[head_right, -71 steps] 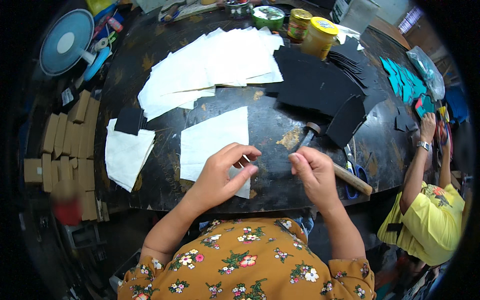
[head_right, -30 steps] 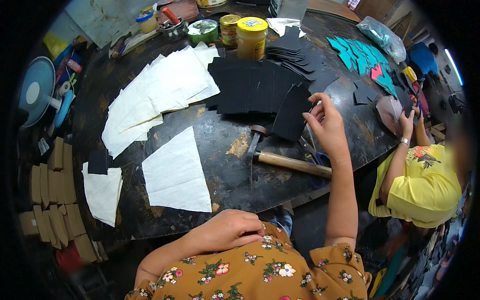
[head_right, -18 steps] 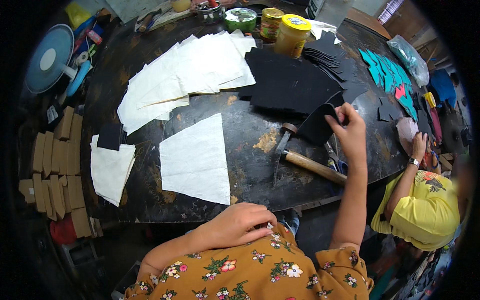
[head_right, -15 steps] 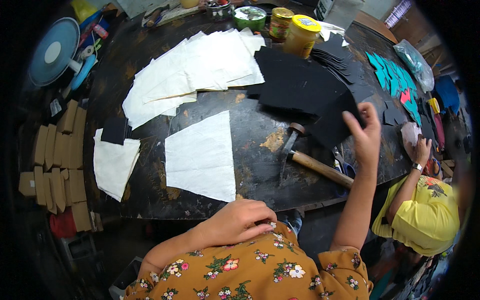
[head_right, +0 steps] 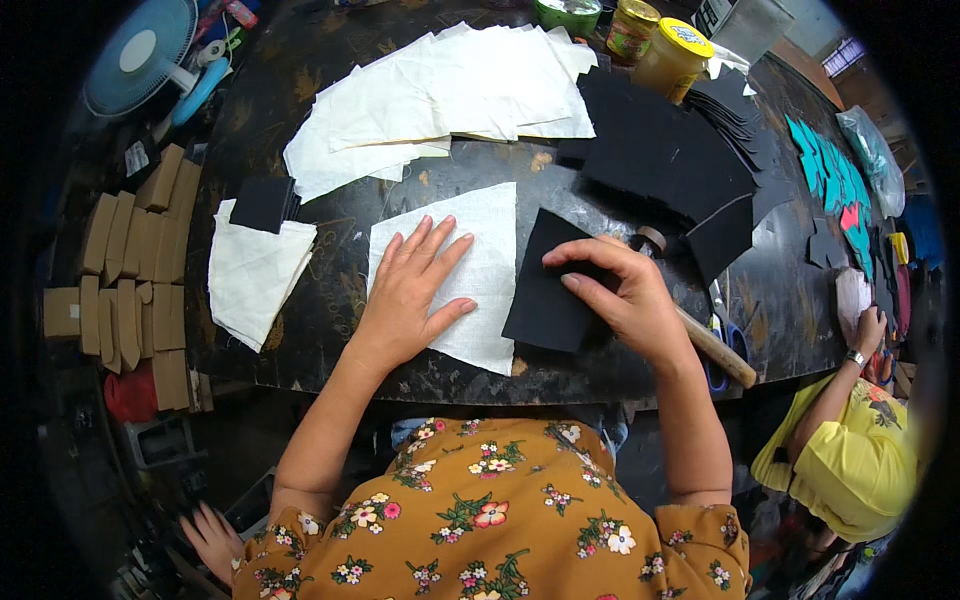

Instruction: The person repeatedly picks a white fabric square and a black foam square, places the foam on the fabric, and stacks the assembled pair on a growing pile. The person occasionally uses a hammer to press the layers together. The task continues in a repetitive cycle throughout the clip.

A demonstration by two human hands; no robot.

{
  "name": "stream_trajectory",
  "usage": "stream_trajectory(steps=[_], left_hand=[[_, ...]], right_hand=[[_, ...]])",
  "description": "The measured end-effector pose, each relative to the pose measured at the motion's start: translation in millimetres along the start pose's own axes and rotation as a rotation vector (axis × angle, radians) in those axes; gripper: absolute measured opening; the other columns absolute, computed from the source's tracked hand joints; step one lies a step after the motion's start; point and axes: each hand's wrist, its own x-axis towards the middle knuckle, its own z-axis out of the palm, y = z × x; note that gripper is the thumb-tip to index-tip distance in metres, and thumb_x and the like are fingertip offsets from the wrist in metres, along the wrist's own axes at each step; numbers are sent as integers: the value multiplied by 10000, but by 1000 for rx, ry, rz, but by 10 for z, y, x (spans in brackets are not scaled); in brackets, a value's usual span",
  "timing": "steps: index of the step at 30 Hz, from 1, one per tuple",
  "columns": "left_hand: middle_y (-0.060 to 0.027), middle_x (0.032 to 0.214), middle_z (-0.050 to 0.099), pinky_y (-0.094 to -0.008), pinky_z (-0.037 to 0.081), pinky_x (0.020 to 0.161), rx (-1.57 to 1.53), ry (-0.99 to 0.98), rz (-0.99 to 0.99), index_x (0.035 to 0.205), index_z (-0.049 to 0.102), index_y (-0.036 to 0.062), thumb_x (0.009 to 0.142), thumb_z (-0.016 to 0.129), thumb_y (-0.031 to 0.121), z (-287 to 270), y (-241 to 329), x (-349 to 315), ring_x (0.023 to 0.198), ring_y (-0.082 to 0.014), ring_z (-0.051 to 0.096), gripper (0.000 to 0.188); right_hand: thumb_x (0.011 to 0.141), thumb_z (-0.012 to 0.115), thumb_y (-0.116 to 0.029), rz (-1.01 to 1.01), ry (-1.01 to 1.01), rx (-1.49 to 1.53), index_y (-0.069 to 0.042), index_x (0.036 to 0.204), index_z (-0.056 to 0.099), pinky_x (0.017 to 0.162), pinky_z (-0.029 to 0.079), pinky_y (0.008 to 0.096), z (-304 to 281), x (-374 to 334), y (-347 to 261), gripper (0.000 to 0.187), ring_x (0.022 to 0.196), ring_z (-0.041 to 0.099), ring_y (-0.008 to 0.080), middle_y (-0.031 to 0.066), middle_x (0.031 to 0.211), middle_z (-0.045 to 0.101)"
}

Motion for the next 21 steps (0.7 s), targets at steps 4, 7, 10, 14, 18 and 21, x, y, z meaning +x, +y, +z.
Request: stream_trajectory(steps=[4, 7, 10, 14, 18, 21], left_hand=[[-140, 1726, 408, -587, 211, 1320, 52, -88, -6, 1629, 499, 182, 956, 739, 510, -102, -182, -68, 1623, -363, 322, 786], [-147, 1690, 456, -574, 233, 1314, 30, -14, -21, 1590, 540, 162, 958, 764, 420, -186, -188, -90, 1599, -356, 367, 718], [-153, 1632, 516, -575, 260, 1299, -91, 86, 0, 1534, 588, 137, 941, 789, 311, -143, -38, -93, 1558, -361, 425, 650], [-157, 1584, 556, -565, 281, 1289, -270, 24, -63, 1474, 612, 79, 940, 765, 221, 17, 194, -114, 1531, -363, 459, 573], [-157, 1579, 562, -569, 271, 1291, -234, 28, -72, 1455, 613, 62, 957, 725, 207, 61, 204, -141, 1541, -357, 452, 531], [-156, 1581, 560, -571, 267, 1292, -229, 29, -56, 1453, 612, 59, 961, 715, 208, 62, 188, -147, 1543, -357, 449, 524]], right_hand=[[923, 769, 15, 39, -58, 154, -2, 1133, 755, 1042, 521, 315, 28, 165, -22, 211, 1120, 683, 142, 44, 1149, 767], [911, 782, 15, 89, -111, 172, -7, 1115, 754, 1007, 538, 297, 50, 282, -45, 207, 1093, 683, 125, 38, 1141, 763], [923, 742, 67, 54, -183, 138, 22, 1140, 741, 1007, 534, 292, 97, 384, -40, 222, 1106, 673, 119, 46, 1145, 751], [930, 740, 57, 58, -177, 164, 21, 1131, 741, 1014, 536, 300, 173, 442, 8, 205, 1105, 677, 122, 46, 1138, 755], [936, 738, 52, 57, -171, 147, 16, 1144, 741, 1021, 539, 306, 222, 438, 64, 211, 1117, 682, 127, 48, 1148, 760], [941, 738, 46, 45, -172, 142, 12, 1156, 741, 1022, 545, 314, 237, 437, 91, 217, 1119, 688, 132, 50, 1154, 763]])
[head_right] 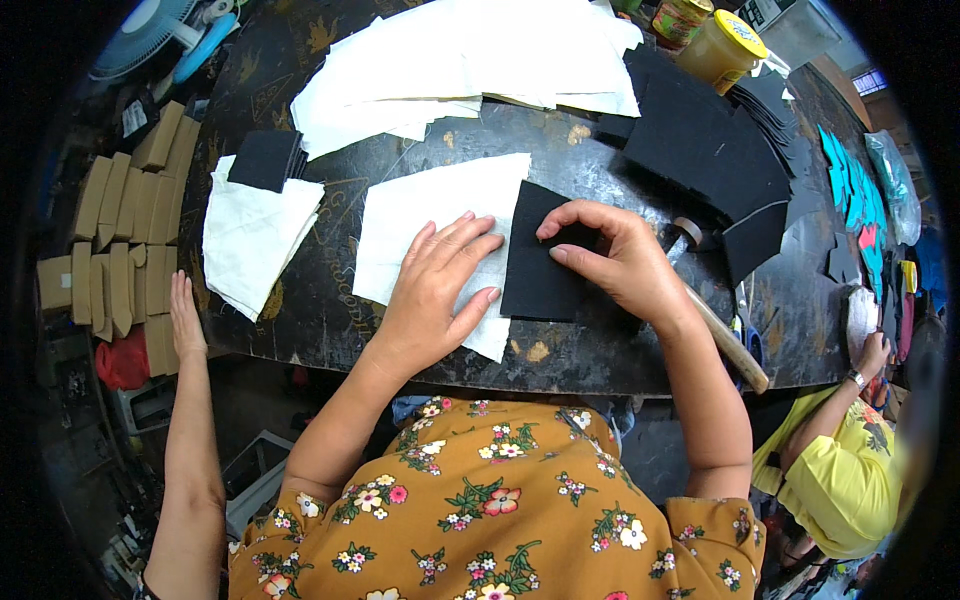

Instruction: The person repeatedly picks a white fabric square and a black foam square, places the foam on the fabric, and stacks the assembled pair on a growing pile. The person occasionally uses a hammer to press the layers together. The task continues in a repetitive cycle throughout the clip.

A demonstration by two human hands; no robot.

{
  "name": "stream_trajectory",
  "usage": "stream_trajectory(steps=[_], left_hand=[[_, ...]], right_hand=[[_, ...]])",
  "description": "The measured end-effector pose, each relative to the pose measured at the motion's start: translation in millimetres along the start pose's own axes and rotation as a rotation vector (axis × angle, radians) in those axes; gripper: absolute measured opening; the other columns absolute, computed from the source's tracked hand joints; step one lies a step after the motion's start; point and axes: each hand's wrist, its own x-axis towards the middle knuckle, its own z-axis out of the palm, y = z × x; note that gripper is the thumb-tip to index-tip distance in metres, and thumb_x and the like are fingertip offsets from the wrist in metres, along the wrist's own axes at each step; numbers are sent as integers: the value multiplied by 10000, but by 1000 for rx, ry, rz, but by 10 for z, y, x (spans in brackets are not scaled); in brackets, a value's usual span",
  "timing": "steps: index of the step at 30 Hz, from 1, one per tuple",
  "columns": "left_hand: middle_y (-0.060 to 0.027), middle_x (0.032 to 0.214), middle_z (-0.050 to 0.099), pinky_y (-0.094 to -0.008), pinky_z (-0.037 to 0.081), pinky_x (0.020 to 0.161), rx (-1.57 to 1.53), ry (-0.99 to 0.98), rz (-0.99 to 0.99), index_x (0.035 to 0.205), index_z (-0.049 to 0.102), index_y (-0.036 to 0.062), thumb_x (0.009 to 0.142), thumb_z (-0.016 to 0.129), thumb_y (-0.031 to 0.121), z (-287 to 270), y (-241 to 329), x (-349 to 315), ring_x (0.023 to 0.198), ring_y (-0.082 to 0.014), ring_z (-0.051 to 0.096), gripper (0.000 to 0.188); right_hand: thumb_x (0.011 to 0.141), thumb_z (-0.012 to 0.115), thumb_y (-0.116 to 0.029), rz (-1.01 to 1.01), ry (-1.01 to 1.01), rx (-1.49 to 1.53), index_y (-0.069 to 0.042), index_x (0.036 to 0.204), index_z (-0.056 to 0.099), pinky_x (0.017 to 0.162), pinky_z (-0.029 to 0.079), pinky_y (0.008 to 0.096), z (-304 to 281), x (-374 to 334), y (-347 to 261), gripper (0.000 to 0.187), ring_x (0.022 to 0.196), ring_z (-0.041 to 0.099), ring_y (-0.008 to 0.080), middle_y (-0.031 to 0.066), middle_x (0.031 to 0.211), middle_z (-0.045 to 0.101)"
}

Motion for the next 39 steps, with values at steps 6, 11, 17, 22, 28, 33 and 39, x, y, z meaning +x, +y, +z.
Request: stream_trajectory(steps=[6, 11, 17, 22, 28, 33, 39], left_hand=[[-158, 1581, 561, -574, 264, 1293, 2, 7, -7, 1452, 615, 57, 967, 714, 251, 13, -7, 4, 1545, -357, 448, 531], [-163, 1580, 562, -578, 272, 1289, 13, 5, -1, 1452, 618, 56, 919, 791, 344, 8, -16, 3, 1543, -362, 450, 631], [-166, 1570, 566, -585, 280, 1288, 17, 5, -17, 1442, 627, 50, 884, 838, 375, -1, -4, 26, 1536, -363, 457, 679], [-166, 1573, 562, -580, 277, 1291, 7, 9, -28, 1470, 617, 75, 886, 836, 379, -15, 17, 41, 1535, -359, 458, 694], [-155, 1585, 543, -587, 277, 1289, 12, -3, -14, 1503, 618, 161, 911, 809, 370, -29, 18, 34, 1535, -366, 451, 656], [-150, 1580, 543, -595, 278, 1285, 36, -12, 8, 1488, 635, 172, 920, 798, 368, -26, 1, 34, 1530, -372, 452, 622], [-152, 1570, 542, -603, 271, 1285, 40, -14, 8, 1464, 647, 163, 911, 801, 362, -52, 19, 53, 1529, -368, 450, 608]], right_hand=[[945, 739, 41, -27, 6, -8, 10, 1164, 743, 1016, 558, 323, 14, 12, 32, 222, 1118, 699, 141, 56, 1159, 767], [926, 741, 54, -46, 19, -50, 4, 1149, 756, 1008, 559, 325, 16, 1, 5, 229, 1103, 707, 154, 65, 1149, 770], [875, 749, 68, -272, -45, -305, -21, 1062, 801, 888, 557, 387, -35, -53, -101, 214, 966, 727, 272, 105, 1062, 790], [924, 782, -11, -48, 73, -137, -25, 1312, 767, 1076, 534, 357, 13, 2, -63, 389, 1217, 709, 201, 111, 1315, 770], [928, 775, 5, 0, 96, -280, -74, 1317, 775, 960, 577, 332, 7, 102, -27, 397, 1111, 728, 196, 109, 1237, 777], [894, 799, -29, 51, 82, -369, -75, 1287, 786, 922, 568, 353, 28, 111, -136, 396, 1030, 709, 231, 129, 1155, 753], [853, 810, -65, -373, 216, -952, -92, 1219, 790, 1059, 483, 453, 123, 120, -166, 367, 1218, 624, 343, 130, 1352, 661]])
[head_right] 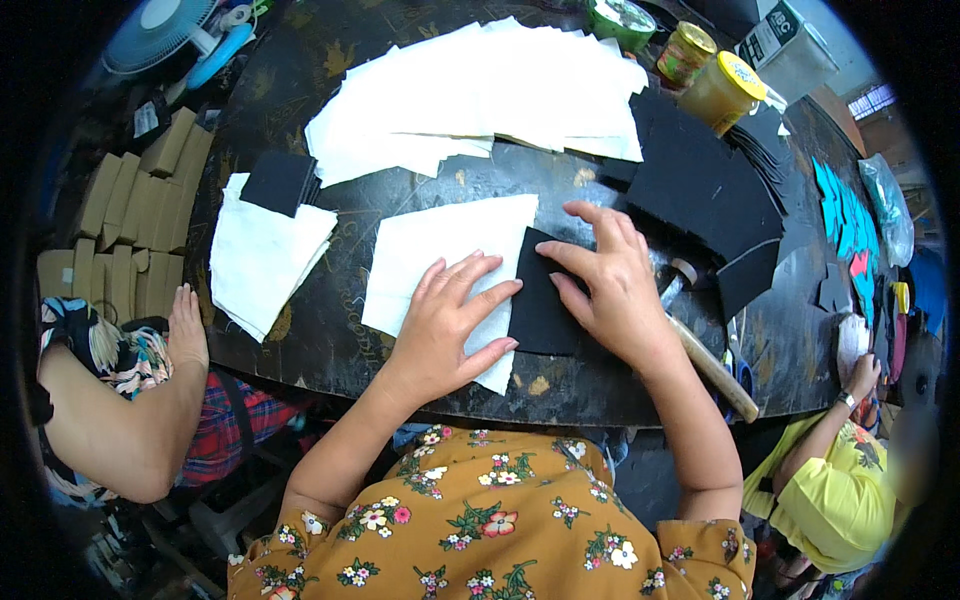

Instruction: The person repeatedly picks a white fabric square and a black foam square, places the foam on the fabric, and stacks the assembled pair on a growing pile. The person occasionally uses a hammer to press the layers together. The task continues in a repetitive cycle throughout the clip.

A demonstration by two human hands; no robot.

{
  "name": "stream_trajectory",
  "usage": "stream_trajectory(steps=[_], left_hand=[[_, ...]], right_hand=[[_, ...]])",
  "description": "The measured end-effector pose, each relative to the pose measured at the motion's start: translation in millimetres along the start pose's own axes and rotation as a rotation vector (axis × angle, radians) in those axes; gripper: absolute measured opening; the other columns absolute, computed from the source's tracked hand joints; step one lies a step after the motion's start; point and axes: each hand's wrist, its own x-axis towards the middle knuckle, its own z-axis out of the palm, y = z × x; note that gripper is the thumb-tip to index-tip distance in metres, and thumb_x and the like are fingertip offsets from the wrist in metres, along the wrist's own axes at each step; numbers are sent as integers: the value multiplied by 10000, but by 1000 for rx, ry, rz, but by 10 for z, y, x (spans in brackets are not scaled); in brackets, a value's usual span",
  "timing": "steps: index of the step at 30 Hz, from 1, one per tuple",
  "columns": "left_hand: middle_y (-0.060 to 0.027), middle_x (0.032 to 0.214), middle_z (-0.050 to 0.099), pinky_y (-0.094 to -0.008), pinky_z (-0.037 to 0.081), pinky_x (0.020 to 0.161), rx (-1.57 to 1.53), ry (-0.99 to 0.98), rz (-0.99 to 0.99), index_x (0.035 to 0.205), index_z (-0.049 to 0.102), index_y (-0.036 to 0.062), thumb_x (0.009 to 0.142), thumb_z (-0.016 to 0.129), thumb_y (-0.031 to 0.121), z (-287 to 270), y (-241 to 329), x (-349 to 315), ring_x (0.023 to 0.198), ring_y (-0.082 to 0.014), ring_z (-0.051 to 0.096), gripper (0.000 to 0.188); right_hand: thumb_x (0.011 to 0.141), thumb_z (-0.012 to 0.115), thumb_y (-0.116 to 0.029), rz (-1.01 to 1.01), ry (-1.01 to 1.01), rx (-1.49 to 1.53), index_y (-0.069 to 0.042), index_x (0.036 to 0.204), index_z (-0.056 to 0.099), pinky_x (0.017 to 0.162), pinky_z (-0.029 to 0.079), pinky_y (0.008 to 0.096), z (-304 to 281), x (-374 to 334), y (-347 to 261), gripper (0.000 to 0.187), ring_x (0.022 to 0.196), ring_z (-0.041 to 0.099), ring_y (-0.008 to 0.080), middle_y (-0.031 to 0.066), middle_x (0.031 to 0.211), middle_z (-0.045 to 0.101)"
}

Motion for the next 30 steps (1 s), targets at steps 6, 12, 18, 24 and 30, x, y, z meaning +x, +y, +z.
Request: stream_trajectory(steps=[6, 12, 18, 24, 30], left_hand=[[-152, 1570, 536, -593, 274, 1281, -34, 20, -10, 1456, 615, 103, 900, 809, 376, 34, -37, -8, 1535, -355, 437, 649], [-175, 1555, 537, -574, 277, 1284, -54, 103, 24, 1453, 587, 65, 901, 803, 394, 94, -82, -52, 1524, -351, 447, 678], [-175, 1449, 611, -526, 414, 1194, -249, 315, 41, 1410, 616, 59, 916, 810, 226, -28, 60, -38, 1385, -368, 563, 557], [-179, 1274, 684, -397, 572, 967, -678, 220, 20, 1359, 649, -2, 986, 721, 87, -128, 377, 78, 1101, -299, 712, 390], [-192, 1298, 691, -449, 551, 1048, -360, 230, 154, 1384, 650, 20, 975, 723, 78, -243, 152, 152, 1162, -348, 698, 419]], right_hand=[[882, 792, -103, -90, -4, 65, -62, 1284, 689, 1041, 476, 466, 206, -12, -53, 417, 1260, 634, 344, 125, 1333, 683], [879, 785, -104, -54, -73, -19, -85, 1350, 640, 1097, 434, 468, 233, -61, -103, 493, 1330, 599, 355, 116, 1407, 668], [861, 757, 86, 118, 199, 520, 12, 1051, 684, 876, 532, 323, 30, -120, -148, 217, 945, 687, 202, 108, 1007, 704], [917, 769, -8, 175, 60, 536, 0, 884, 674, 733, 475, 386, -119, -443, -488, 101, 776, 620, 282, 118, 831, 664], [915, 766, -77, -9, -115, 581, -2, 742, 530, 651, 397, 444, -398, -575, -488, 302, 650, 538, 327, 136, 735, 553]])
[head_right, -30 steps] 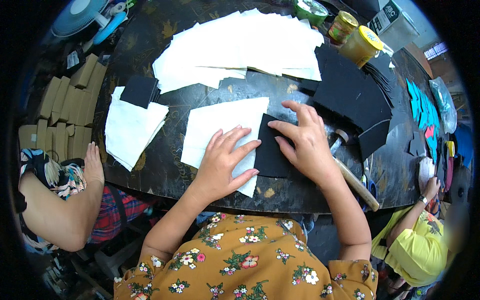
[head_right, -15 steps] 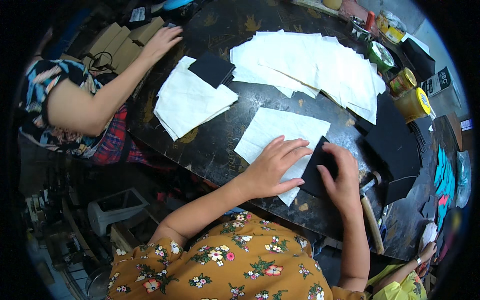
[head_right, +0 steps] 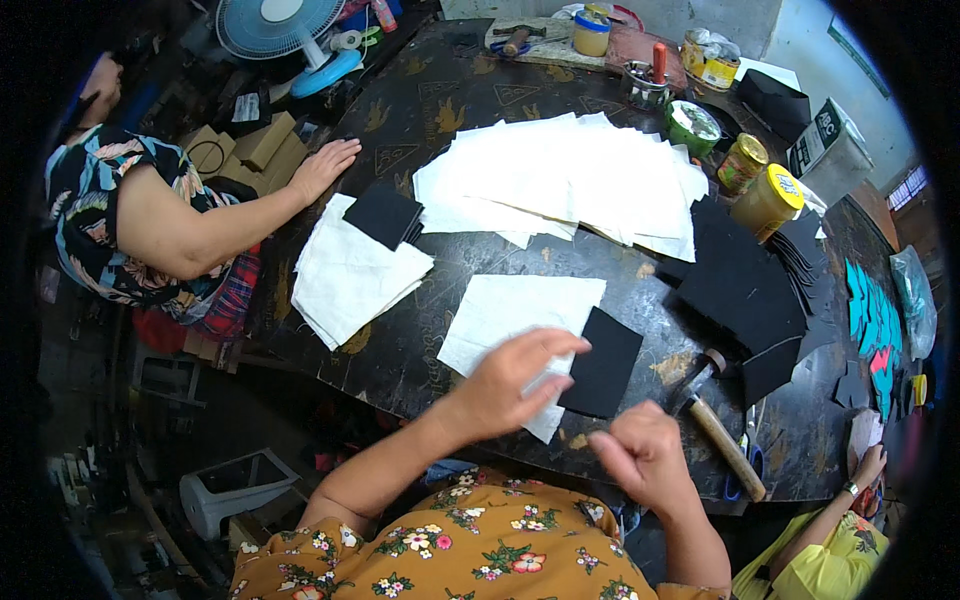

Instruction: The person repeatedly picks a white fabric square and a black foam square, places the foam on the fabric, and stacks the assembled pair on a growing pile. The person occasionally uses a hammer to press the layers together. The task continues in a repetitive cycle throughout the clip.

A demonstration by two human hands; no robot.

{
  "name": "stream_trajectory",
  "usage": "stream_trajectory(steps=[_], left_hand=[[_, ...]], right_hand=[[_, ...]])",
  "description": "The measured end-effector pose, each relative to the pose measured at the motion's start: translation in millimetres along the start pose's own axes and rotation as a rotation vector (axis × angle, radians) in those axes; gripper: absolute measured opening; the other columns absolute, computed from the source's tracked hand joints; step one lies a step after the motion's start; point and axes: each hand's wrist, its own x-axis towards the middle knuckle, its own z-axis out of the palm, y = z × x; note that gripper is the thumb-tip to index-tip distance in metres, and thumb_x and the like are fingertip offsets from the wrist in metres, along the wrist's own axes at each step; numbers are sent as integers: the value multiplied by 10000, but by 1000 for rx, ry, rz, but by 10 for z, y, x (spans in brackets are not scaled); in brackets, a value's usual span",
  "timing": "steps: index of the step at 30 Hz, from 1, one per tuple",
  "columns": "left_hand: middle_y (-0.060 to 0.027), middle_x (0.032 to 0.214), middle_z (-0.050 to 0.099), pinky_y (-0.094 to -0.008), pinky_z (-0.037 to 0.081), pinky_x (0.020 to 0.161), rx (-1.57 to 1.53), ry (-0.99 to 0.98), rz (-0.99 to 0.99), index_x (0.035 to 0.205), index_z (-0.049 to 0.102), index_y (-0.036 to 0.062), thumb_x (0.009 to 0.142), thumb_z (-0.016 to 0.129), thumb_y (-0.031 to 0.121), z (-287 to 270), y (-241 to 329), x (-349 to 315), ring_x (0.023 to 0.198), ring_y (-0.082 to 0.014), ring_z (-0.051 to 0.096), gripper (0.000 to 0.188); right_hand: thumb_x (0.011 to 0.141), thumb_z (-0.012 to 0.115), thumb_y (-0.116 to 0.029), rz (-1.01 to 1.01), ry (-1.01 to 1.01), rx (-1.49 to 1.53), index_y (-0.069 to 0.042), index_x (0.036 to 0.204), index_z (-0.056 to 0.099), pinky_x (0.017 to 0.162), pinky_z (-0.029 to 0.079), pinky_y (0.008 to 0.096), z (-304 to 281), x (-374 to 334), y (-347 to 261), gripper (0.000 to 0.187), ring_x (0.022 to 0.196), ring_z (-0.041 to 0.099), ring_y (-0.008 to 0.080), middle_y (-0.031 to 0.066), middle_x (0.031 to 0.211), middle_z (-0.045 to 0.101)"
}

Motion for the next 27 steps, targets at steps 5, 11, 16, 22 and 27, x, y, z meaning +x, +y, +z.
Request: stream_trajectory(steps=[5, 11, 16, 22, 27], left_hand=[[-192, 1223, 759, -406, 609, 891, 371, 357, -296, 1346, 681, -13, 873, 853, 136, -839, -949, 756, 1066, -302, 765, 525], [-216, 1277, 756, -437, 590, 985, 622, 262, -815, 1298, 725, 3, 776, 949, 353, -1382, -2011, 1637, 1144, -362, 751, 667], [-175, 1161, 794, -425, 588, 955, 464, 169, -902, 1195, 784, 54, 775, 926, 296, -1370, -2377, 1766, 1079, -300, 771, 505], [-59, 874, 712, -320, 528, 741, 307, 552, -424, 1027, 708, 21, 863, 845, 121, -1329, -2202, 1808, 783, -174, 673, 237], [-161, 1223, 756, -339, 555, 984, 276, 493, 200, 1381, 638, 56, 959, 597, -99, -1305, -1232, 2061, 1157, -245, 753, 451]], right_hand=[[876, 865, -180, 290, -294, 86, -28, 857, 723, 645, 525, 369, -175, -82, -196, 209, 743, 671, 290, 94, 783, 644], [848, 907, -211, 181, -184, 43, -34, 796, 691, 624, 488, 369, -228, -9, -84, 284, 718, 636, 266, 88, 739, 611], [888, 866, -138, 234, -84, 152, -20, 729, 573, 592, 405, 372, -84, -71, 21, 354, 668, 549, 255, 92, 694, 530], [974, 724, -57, 231, -78, 187, 5, 917, 618, 732, 498, 409, 22, -20, 65, 136, 823, 625, 329, 151, 878, 608], [973, 710, -55, 212, -129, 146, -1, 990, 642, 799, 526, 422, 41, 19, 33, 88, 906, 648, 371, 164, 970, 642]])
